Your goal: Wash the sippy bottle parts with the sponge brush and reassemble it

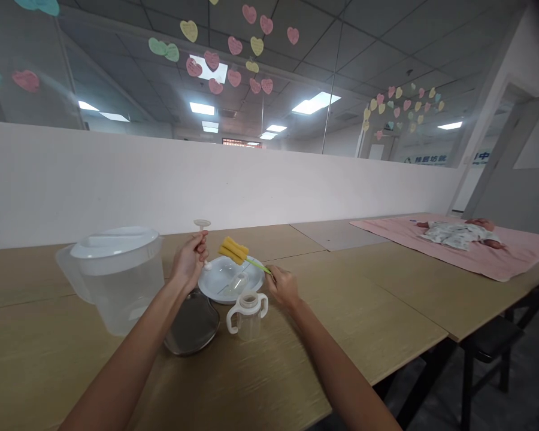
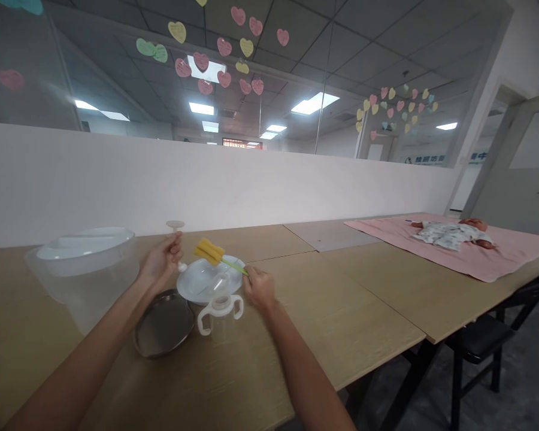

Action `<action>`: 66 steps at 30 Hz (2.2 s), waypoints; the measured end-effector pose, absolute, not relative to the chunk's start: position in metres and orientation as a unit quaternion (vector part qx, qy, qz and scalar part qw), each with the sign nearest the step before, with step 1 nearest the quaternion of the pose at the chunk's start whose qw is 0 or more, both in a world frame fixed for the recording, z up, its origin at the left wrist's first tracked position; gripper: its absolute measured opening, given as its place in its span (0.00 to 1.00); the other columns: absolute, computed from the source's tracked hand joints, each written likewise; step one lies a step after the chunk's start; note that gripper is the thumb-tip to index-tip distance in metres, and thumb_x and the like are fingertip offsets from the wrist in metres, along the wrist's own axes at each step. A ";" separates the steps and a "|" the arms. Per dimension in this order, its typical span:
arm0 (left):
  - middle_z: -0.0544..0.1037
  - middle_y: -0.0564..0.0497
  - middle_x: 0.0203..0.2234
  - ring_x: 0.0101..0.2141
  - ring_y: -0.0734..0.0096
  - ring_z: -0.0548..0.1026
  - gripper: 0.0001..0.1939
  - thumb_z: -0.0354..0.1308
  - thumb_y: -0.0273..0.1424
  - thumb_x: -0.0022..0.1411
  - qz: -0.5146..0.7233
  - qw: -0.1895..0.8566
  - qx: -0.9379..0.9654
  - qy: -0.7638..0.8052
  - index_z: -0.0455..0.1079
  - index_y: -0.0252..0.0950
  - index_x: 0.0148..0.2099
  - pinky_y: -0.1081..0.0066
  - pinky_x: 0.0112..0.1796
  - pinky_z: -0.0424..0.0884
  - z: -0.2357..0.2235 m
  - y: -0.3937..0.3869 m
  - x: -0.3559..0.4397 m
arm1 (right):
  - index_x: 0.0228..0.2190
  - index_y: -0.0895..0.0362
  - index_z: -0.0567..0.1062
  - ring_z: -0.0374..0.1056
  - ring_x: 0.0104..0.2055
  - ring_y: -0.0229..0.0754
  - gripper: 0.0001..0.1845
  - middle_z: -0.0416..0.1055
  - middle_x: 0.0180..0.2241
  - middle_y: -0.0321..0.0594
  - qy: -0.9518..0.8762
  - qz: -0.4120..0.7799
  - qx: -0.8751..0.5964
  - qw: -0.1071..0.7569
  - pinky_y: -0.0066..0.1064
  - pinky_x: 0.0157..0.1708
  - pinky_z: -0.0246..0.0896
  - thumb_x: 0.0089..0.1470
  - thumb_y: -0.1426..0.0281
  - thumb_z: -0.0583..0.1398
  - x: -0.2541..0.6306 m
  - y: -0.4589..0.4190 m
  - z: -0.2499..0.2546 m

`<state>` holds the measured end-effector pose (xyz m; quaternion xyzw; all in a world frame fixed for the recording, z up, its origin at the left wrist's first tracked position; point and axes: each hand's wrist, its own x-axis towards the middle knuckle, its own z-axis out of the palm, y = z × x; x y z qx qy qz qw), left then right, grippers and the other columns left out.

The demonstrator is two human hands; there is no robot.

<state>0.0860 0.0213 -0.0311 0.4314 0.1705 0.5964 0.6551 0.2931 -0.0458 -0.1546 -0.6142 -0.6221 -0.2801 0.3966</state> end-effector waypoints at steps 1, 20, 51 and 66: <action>0.60 0.58 0.19 0.15 0.89 0.55 0.07 0.57 0.25 0.47 0.599 0.649 0.437 0.171 0.67 0.28 0.32 0.84 0.13 0.49 -0.031 0.021 0.086 | 0.33 0.59 0.73 0.66 0.26 0.34 0.14 0.72 0.26 0.40 -0.622 -0.280 -0.614 0.396 0.22 0.26 0.52 0.53 0.72 0.48 0.293 -0.046 -0.155; 0.45 0.65 0.10 0.08 0.87 0.43 0.04 0.53 0.28 0.56 0.526 0.696 0.451 0.188 0.66 0.35 0.36 0.83 0.09 0.40 -0.029 0.016 0.082 | 0.33 0.59 0.73 0.65 0.25 0.35 0.14 0.72 0.25 0.40 -0.622 -0.284 -0.613 0.396 0.23 0.25 0.51 0.52 0.72 0.49 0.293 -0.046 -0.154; 0.45 0.63 0.06 0.07 0.84 0.43 0.15 0.44 0.29 0.57 0.580 0.705 0.345 0.218 0.48 0.37 0.19 0.78 0.09 0.37 -0.029 0.023 0.079 | 0.33 0.59 0.73 0.65 0.26 0.35 0.13 0.72 0.25 0.40 -0.620 -0.280 -0.619 0.392 0.23 0.25 0.50 0.52 0.72 0.49 0.294 -0.045 -0.155; 0.47 0.65 0.09 0.09 0.89 0.45 0.20 0.56 0.21 0.36 0.584 0.652 0.426 0.229 0.44 0.37 0.18 0.81 0.10 0.39 -0.026 0.011 0.082 | 0.33 0.59 0.72 0.66 0.26 0.35 0.14 0.72 0.25 0.40 -0.623 -0.279 -0.615 0.394 0.23 0.25 0.50 0.52 0.72 0.48 0.294 -0.046 -0.154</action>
